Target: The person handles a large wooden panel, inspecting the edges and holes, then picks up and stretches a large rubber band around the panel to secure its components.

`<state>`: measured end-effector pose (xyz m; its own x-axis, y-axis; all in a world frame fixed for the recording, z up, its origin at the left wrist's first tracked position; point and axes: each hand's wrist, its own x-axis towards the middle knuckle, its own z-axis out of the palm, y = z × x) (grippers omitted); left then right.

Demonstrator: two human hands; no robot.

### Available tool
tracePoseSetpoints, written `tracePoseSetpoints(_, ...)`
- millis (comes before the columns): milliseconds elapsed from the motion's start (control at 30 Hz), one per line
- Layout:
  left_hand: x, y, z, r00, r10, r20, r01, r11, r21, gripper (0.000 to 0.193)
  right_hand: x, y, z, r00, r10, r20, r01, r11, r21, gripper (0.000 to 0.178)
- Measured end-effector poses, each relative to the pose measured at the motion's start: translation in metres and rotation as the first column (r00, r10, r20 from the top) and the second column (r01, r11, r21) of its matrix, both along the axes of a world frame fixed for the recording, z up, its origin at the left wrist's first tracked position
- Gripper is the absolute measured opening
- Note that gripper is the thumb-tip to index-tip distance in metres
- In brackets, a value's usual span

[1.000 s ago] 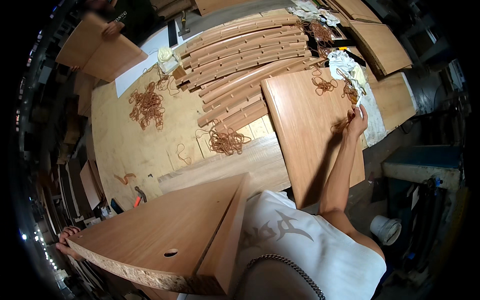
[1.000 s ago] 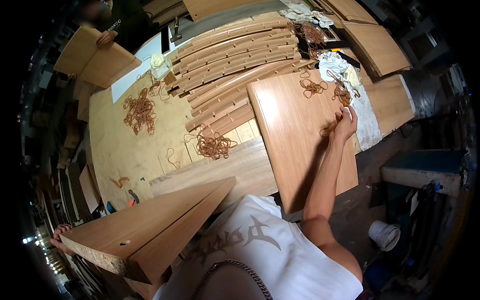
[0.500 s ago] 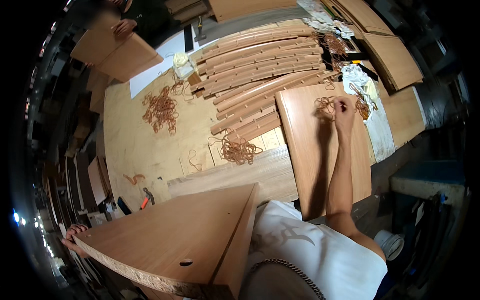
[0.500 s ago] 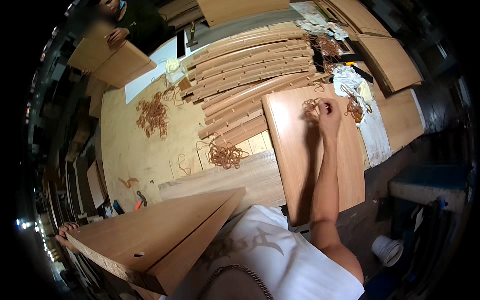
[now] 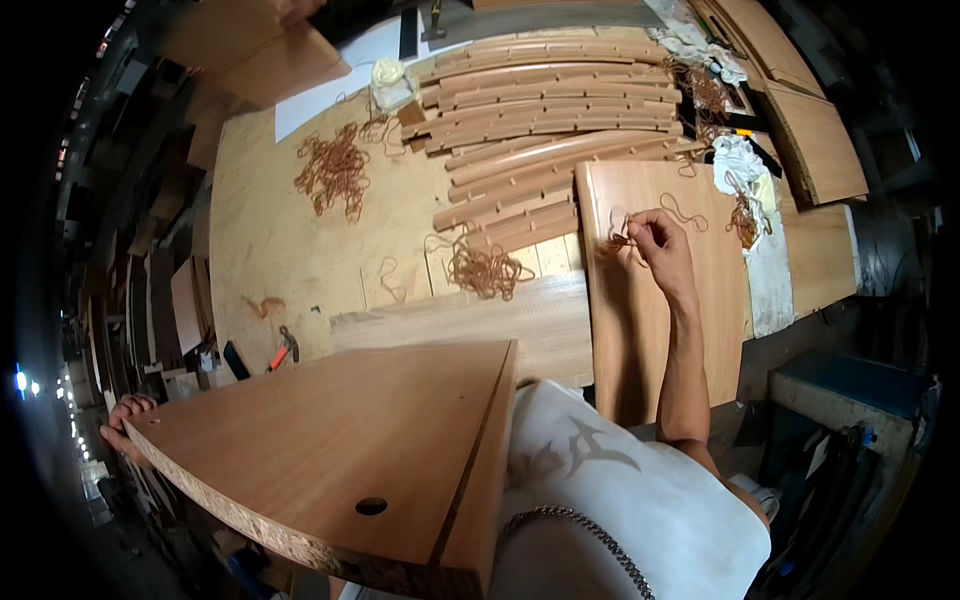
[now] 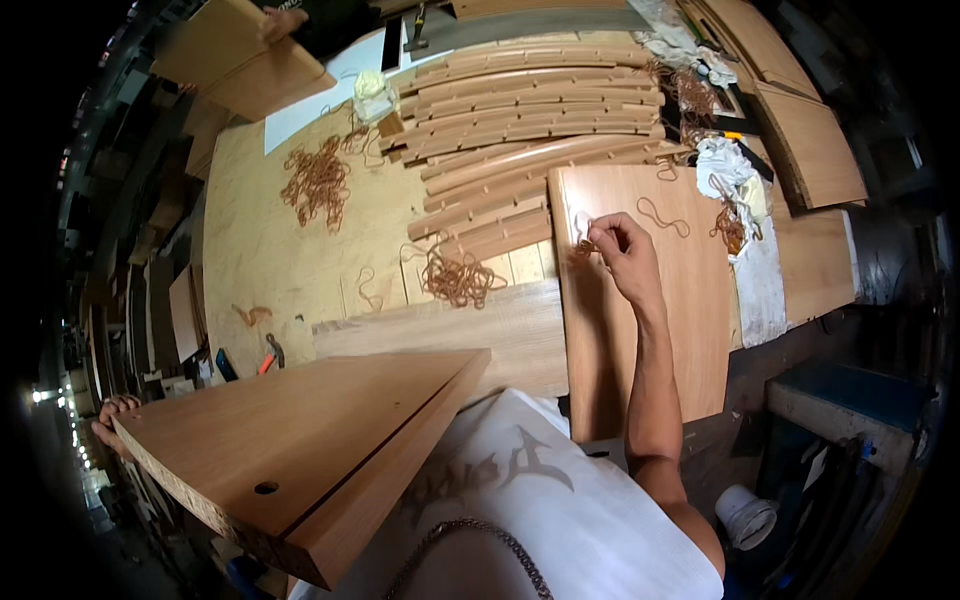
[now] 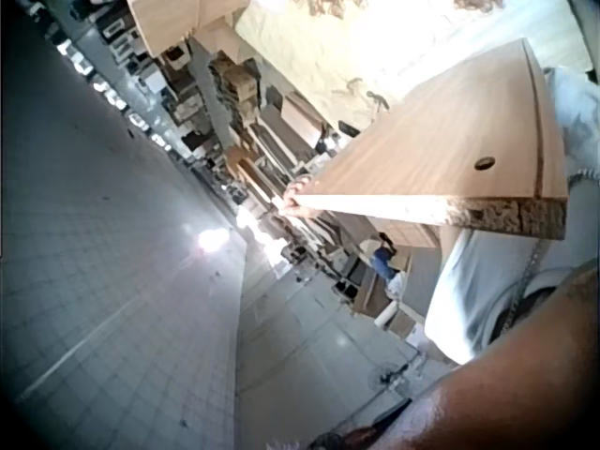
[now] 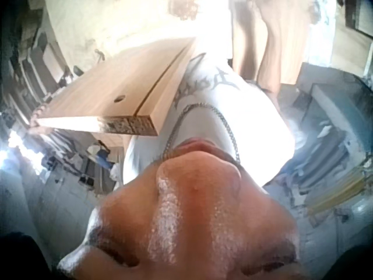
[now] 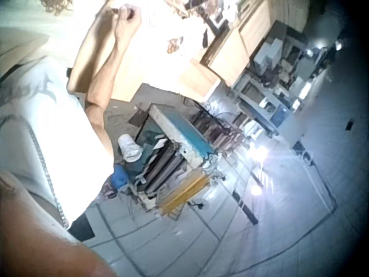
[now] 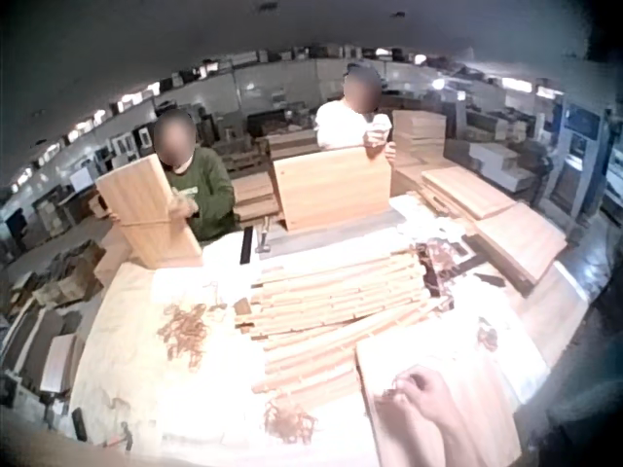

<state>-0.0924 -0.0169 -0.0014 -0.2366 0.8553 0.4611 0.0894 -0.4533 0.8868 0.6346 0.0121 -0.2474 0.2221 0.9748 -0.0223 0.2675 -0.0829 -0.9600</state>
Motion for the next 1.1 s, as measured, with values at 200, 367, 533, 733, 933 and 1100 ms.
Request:
tracePoseSetpoints(200, 0.004, 0.002, 0.009, 0.998, -0.061, -0.027, 0.061, 0.998, -0.014, 0.057, -0.024, -0.008, 0.008, 0.989, 0.053, -0.135, -0.063, 0.996, -0.066, 0.007)
tracePoseSetpoints(367, 0.017, 0.007, 0.009, 0.987, -0.130, -0.096, 0.135, 0.990, 0.046, 0.058, -0.029, -0.001, -0.016, 0.971, 0.230, -0.070, -0.234, 0.971, -0.056, 0.006)
tracePoseSetpoints(533, 0.043, 0.006, 0.010, 0.998, -0.042, -0.040, 0.047, 0.993, 0.112, 0.057, -0.053, 0.005, 0.000, 0.983, 0.062, -0.172, -0.063, 0.998, 0.000, 0.010)
tracePoseSetpoints(733, 0.081, 0.012, 0.003, 0.994, 0.099, 0.047, -0.106, 0.978, 0.182, 0.054, -0.097, 0.012, 0.030, 0.935, 0.112, -0.336, -0.140, 0.988, -0.061, 0.010)
tracePoseSetpoints(933, 0.105, 0.019, 0.008, 0.980, -0.191, 0.060, 0.170, 0.952, 0.255, 0.055, -0.127, 0.026, 0.050, 0.935, 0.348, 0.064, -0.335, 0.929, -0.159, 0.009)
tracePoseSetpoints(1100, 0.105, 0.029, 0.008, 0.887, -0.461, 0.028, 0.442, 0.865, 0.239, 0.052, -0.172, 0.045, 0.114, 0.910, 0.287, -0.300, -0.314, 0.949, -0.044, 0.011)
